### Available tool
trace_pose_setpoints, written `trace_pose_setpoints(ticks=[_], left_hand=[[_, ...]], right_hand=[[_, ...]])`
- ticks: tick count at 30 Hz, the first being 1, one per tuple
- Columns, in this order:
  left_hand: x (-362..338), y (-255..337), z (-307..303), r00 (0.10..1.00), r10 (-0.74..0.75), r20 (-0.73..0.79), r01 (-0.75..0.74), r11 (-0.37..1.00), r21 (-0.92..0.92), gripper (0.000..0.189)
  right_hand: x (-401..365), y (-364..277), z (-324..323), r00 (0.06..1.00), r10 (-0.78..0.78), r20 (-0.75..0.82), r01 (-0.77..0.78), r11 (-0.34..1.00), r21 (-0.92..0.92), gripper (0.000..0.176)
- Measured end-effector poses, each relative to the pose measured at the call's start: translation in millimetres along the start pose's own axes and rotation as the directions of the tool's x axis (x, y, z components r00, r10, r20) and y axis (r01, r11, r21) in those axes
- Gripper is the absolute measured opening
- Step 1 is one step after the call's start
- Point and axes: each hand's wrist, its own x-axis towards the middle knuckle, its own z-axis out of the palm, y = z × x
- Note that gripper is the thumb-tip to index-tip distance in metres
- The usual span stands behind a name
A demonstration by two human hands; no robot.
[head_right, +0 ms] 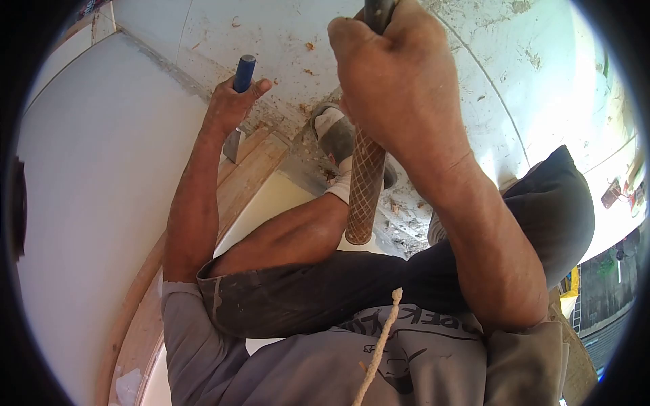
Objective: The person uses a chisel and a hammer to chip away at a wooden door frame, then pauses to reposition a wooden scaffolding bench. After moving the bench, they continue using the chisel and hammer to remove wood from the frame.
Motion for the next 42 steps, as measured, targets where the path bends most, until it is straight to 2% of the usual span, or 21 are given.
trace_pose_setpoints(ticks=[1, 3, 7, 9, 11, 12, 15, 17, 18, 20, 21, 23, 24, 26, 29, 32, 34, 37, 39, 41, 42], left_hand=[[0, 0, 0, 0.999, -0.03, 0.02, 0.03, 1.0, -0.002, 0.068], [-1, -2, 1, 1.0, 0.008, 0.002, -0.008, 1.0, 0.0, 0.068], [1, 1, 2, 1.0, -0.005, 0.014, 0.005, 1.0, 0.012, 0.07], [1, -3, 6, 1.0, 0.009, -0.005, -0.009, 1.0, 0.0, 0.07], [3, -8, 4, 0.999, 0.017, -0.028, -0.017, 1.0, -0.003, 0.07], [3, -7, 3, 1.0, -0.012, 0.003, 0.012, 1.0, -0.002, 0.071], [-2, 1, -1, 1.0, -0.024, 0.02, 0.024, 1.0, 0.015, 0.071], [-4, 6, 1, 1.0, 0.003, 0.024, -0.004, 0.999, 0.039, 0.071], [-2, 4, 3, 1.0, 0.029, 0.003, -0.029, 0.999, 0.035, 0.071], [2, -6, 1, 0.999, 0.035, -0.034, -0.034, 0.999, 0.027, 0.07], [1, -7, 3, 1.0, 0.023, -0.005, -0.023, 1.0, 0.0, 0.071], [8, -3, 0, 0.999, 0.032, -0.012, -0.032, 0.999, -0.036, 0.071], [5, 1, -3, 0.999, -0.009, 0.039, 0.011, 0.998, -0.055, 0.069], [4, -1, -6, 0.993, -0.058, 0.1, 0.065, 0.996, -0.061, 0.068], [8, -6, 1, 0.992, -0.047, 0.115, 0.055, 0.996, -0.068, 0.064], [7, -10, -2, 0.999, 0.04, -0.02, -0.042, 0.993, -0.111, 0.057], [13, -20, -22, 0.987, -0.108, -0.116, 0.053, 0.915, -0.4, 0.053], [14, -34, -51, 0.98, -0.173, -0.101, 0.072, 0.775, -0.628, 0.049], [13, -28, -30, 0.983, -0.149, -0.108, 0.058, 0.805, -0.59, 0.049], [11, -18, -9, 0.984, 0.014, -0.179, -0.059, 0.966, -0.251, 0.05], [13, -15, -9, 0.988, -0.007, -0.152, -0.03, 0.971, -0.238, 0.054]], right_hand=[[-2, 12, 6, 1.0, -0.009, -0.001, 0.009, 0.997, -0.079, 0.023], [-6, 21, 7, 0.877, 0.23, 0.421, -0.025, 0.898, -0.438, 0.024], [-9, 8, -10, 0.941, 0.097, 0.323, -0.009, 0.965, -0.263, 0.025], [-4, -9, -14, 0.991, -0.017, 0.13, 0.036, 0.989, -0.144, 0.024], [5, -13, -20, 0.954, -0.296, 0.037, 0.298, 0.949, -0.101, 0.023], [3, -20, -14, 0.992, -0.073, -0.102, 0.076, 0.997, 0.023, 0.024], [-3, 35, 9, 0.993, -0.116, -0.035, 0.109, 0.979, -0.174, 0.023], [-13, 36, 13, 0.91, 0.207, 0.36, -0.063, 0.926, -0.372, 0.021], [-15, 37, 9, 0.915, 0.201, 0.35, -0.062, 0.927, -0.371, 0.021], [-14, 42, 6, 0.926, -0.031, 0.376, 0.157, 0.938, -0.309, 0.02], [-19, 42, 9, 0.924, -0.009, 0.381, 0.136, 0.942, -0.308, 0.02], [-10, 37, 15, 0.964, -0.118, 0.236, 0.192, 0.927, -0.321, 0.022], [-7, 32, 13, 0.963, -0.121, 0.241, 0.195, 0.929, -0.313, 0.022], [-3, 21, 4, 0.971, 0.085, 0.224, -0.03, 0.971, -0.238, 0.023], [-1, 25, -2, 0.976, 0.129, 0.173, -0.083, 0.966, -0.246, 0.024], [4, 25, -6, 0.966, 0.072, 0.247, -0.002, 0.962, -0.272, 0.025], [2, 25, -4, 0.954, 0.036, 0.298, 0.046, 0.963, -0.264, 0.025], [2, 23, 0, 0.971, 0.105, 0.216, -0.046, 0.964, -0.263, 0.026], [1, 21, 5, 0.97, 0.125, 0.21, -0.081, 0.975, -0.205, 0.026], [2, 22, 7, 0.971, 0.12, 0.207, -0.069, 0.969, -0.238, 0.026], [1, 23, 7, 0.972, 0.118, 0.204, -0.059, 0.96, -0.272, 0.026]])
